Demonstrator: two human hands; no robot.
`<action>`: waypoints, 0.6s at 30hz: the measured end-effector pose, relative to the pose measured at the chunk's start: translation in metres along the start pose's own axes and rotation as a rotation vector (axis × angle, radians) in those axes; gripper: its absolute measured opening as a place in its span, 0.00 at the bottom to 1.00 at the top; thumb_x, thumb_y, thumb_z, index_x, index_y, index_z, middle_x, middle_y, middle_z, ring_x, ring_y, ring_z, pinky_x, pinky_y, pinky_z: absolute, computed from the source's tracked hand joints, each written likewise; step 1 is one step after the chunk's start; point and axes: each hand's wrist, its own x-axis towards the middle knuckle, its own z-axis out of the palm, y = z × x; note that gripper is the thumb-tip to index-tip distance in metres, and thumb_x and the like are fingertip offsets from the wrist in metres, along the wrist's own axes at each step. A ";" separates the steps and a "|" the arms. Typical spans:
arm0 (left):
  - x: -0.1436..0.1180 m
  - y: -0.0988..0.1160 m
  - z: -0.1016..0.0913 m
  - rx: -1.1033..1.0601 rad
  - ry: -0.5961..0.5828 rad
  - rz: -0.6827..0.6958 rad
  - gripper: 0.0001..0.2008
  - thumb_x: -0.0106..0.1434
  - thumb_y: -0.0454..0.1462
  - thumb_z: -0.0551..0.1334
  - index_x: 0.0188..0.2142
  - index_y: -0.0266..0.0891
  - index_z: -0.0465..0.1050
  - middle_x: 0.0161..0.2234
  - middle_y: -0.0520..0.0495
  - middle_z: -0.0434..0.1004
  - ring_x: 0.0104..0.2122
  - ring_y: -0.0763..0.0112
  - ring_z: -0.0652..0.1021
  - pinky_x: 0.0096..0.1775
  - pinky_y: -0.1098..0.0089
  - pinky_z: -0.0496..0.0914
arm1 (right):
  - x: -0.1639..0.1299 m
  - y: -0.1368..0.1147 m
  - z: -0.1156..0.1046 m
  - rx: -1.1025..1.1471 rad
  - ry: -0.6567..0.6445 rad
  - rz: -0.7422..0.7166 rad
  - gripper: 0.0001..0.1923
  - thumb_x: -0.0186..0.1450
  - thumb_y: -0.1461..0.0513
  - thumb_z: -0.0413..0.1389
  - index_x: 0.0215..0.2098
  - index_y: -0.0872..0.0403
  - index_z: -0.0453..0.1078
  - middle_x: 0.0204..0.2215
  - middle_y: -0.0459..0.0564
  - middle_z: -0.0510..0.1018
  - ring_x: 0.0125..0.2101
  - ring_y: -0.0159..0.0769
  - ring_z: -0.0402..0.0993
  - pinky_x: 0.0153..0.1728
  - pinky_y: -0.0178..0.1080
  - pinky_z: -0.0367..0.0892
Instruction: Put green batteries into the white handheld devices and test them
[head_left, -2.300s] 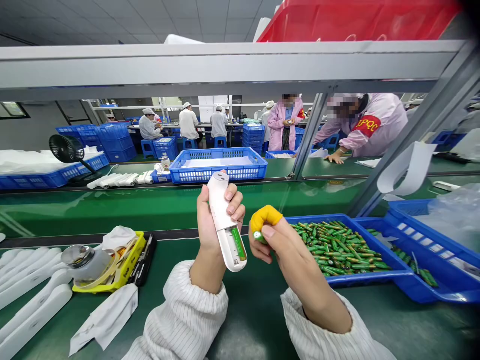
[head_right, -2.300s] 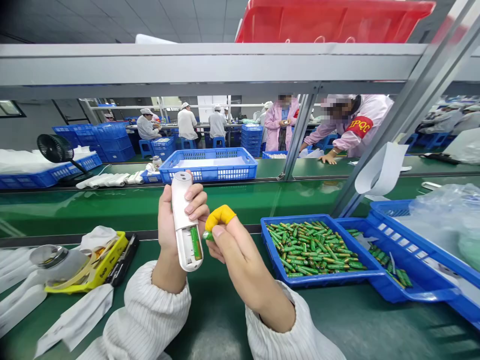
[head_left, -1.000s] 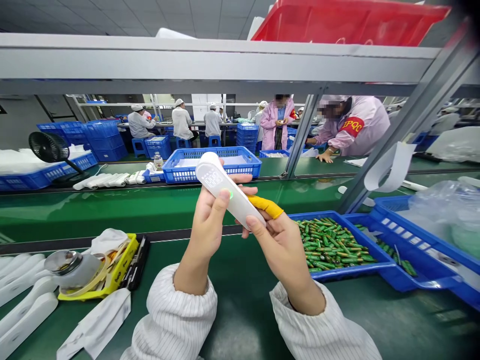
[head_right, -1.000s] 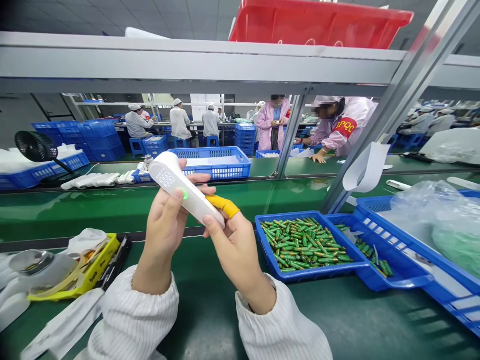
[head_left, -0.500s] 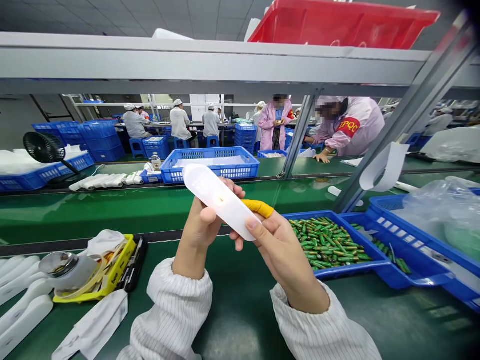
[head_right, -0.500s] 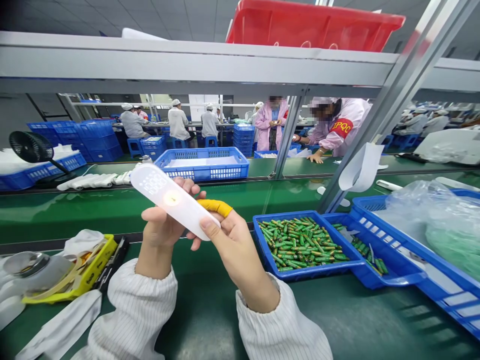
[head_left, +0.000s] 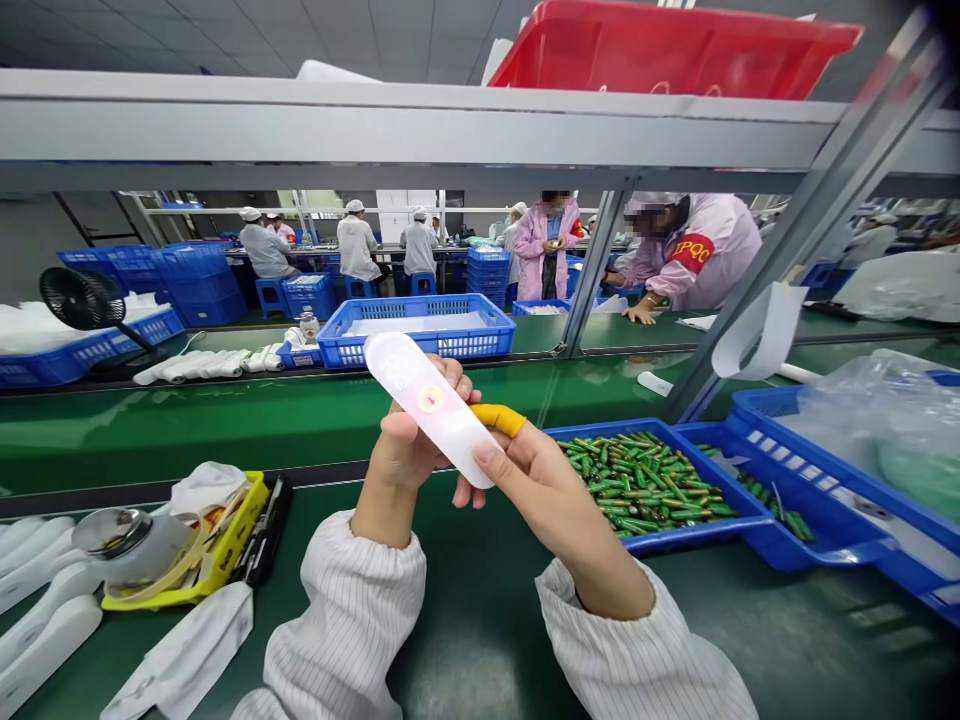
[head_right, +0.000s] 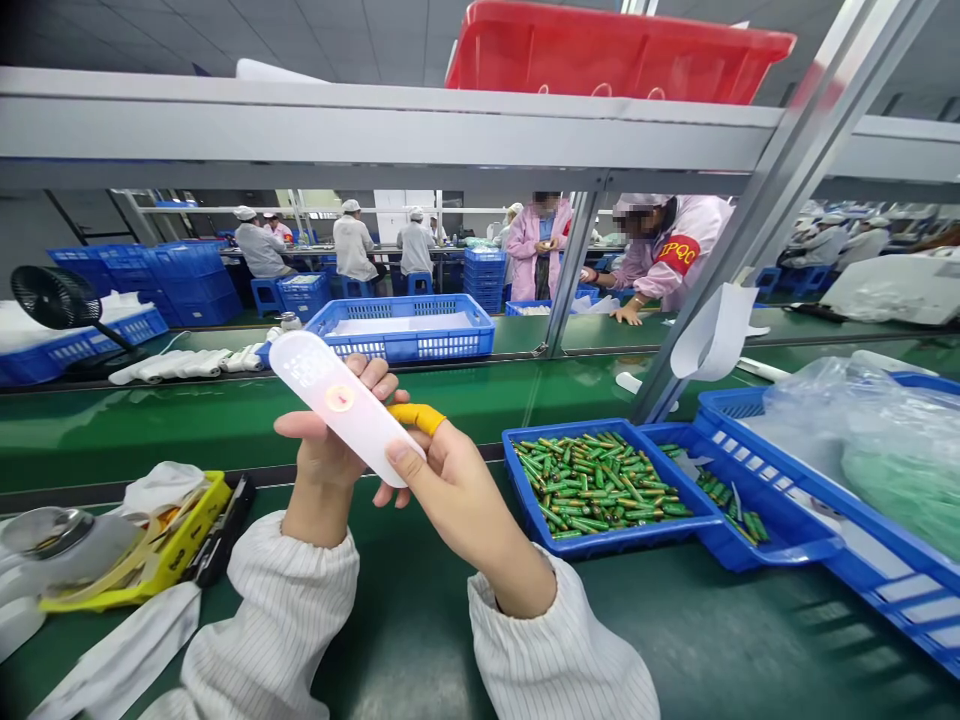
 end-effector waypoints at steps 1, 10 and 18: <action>0.001 -0.001 0.001 -0.028 0.027 -0.017 0.31 0.40 0.56 0.74 0.34 0.39 0.69 0.31 0.53 0.62 0.32 0.76 0.70 0.42 0.75 0.74 | 0.000 0.001 -0.001 -0.035 -0.005 0.011 0.27 0.67 0.46 0.55 0.54 0.58 0.61 0.30 0.49 0.76 0.26 0.31 0.73 0.26 0.34 0.67; 0.011 -0.011 -0.024 0.275 0.396 -0.315 0.24 0.60 0.56 0.62 0.38 0.36 0.70 0.27 0.52 0.68 0.23 0.76 0.73 0.27 0.74 0.73 | -0.002 -0.006 -0.067 -0.850 0.085 0.205 0.17 0.71 0.54 0.50 0.49 0.56 0.70 0.36 0.51 0.79 0.36 0.40 0.75 0.37 0.40 0.68; 0.003 -0.059 -0.113 0.687 0.741 -0.694 0.14 0.70 0.41 0.56 0.45 0.30 0.69 0.26 0.49 0.72 0.22 0.74 0.74 0.25 0.73 0.71 | 0.006 0.022 -0.146 -1.258 0.180 0.732 0.13 0.70 0.65 0.49 0.47 0.60 0.73 0.42 0.58 0.79 0.43 0.43 0.76 0.40 0.35 0.66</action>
